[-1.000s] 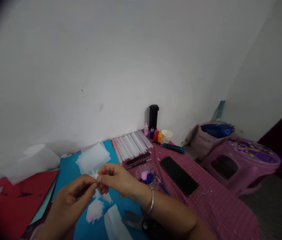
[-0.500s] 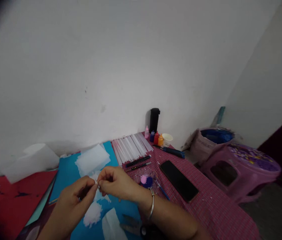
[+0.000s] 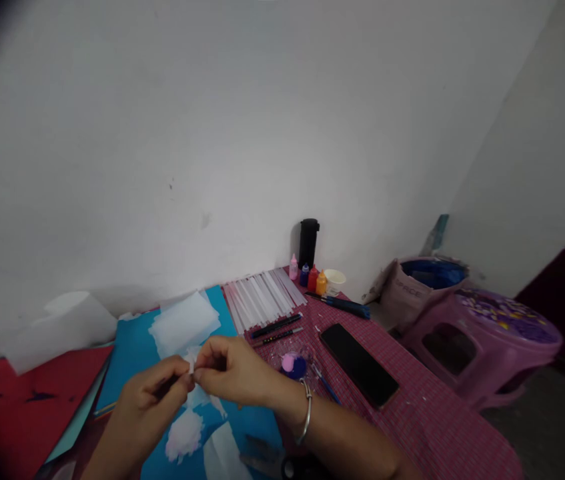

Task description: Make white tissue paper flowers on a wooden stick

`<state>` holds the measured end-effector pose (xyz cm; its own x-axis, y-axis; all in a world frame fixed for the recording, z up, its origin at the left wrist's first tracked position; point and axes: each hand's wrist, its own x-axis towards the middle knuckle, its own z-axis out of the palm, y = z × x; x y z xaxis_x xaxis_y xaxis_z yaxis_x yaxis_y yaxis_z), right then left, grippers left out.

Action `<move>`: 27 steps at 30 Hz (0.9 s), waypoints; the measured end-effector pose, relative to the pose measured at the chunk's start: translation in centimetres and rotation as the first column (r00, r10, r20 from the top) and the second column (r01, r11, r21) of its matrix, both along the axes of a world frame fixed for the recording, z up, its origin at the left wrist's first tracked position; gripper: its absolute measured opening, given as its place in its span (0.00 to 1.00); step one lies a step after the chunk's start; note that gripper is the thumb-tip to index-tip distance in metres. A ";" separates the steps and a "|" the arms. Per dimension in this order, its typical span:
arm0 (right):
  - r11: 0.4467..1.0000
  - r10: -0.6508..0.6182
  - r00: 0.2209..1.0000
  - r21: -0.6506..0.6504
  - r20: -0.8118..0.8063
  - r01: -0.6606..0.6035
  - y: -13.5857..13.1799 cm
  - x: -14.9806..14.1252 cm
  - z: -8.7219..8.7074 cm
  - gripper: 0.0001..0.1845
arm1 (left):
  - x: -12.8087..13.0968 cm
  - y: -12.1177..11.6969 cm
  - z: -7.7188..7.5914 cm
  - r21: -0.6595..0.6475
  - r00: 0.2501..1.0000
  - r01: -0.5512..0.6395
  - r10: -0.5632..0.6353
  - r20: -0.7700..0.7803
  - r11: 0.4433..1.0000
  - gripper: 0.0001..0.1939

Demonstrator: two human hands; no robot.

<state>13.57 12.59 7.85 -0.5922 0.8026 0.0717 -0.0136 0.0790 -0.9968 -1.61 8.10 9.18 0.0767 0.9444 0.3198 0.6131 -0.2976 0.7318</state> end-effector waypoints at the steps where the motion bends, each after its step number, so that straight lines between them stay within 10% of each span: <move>1: 1.000 0.003 1.000 0.022 -0.005 -0.003 0.0 0.1 0.1 0.05 | 0.0 0.0 -0.1 0.008 1.000 -0.003 0.003 0.002 1.000 0.11; 8: 0.982 -0.066 0.995 0.179 0.070 0.052 -0.1 0.5 -0.1 0.02 | 0.4 -0.1 -0.4 -0.003 1.000 0.016 -0.016 -0.002 1.000 0.11; 19: 0.998 -0.005 0.997 0.063 -0.083 0.010 0.4 0.4 -0.6 0.03 | 0.1 0.6 -1.0 -0.267 0.937 0.167 -0.069 0.342 0.949 0.14; 27: 0.994 0.011 0.985 -0.109 -0.173 -0.030 0.8 0.3 -0.7 0.07 | -0.2 0.7 -1.2 -0.274 0.963 0.014 0.061 0.263 0.962 0.16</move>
<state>13.85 13.44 7.10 -0.5950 0.7993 0.0849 -0.1856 -0.0339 -0.9820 -1.80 8.75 8.01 0.0004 0.9984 0.0573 0.3889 -0.0529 0.9198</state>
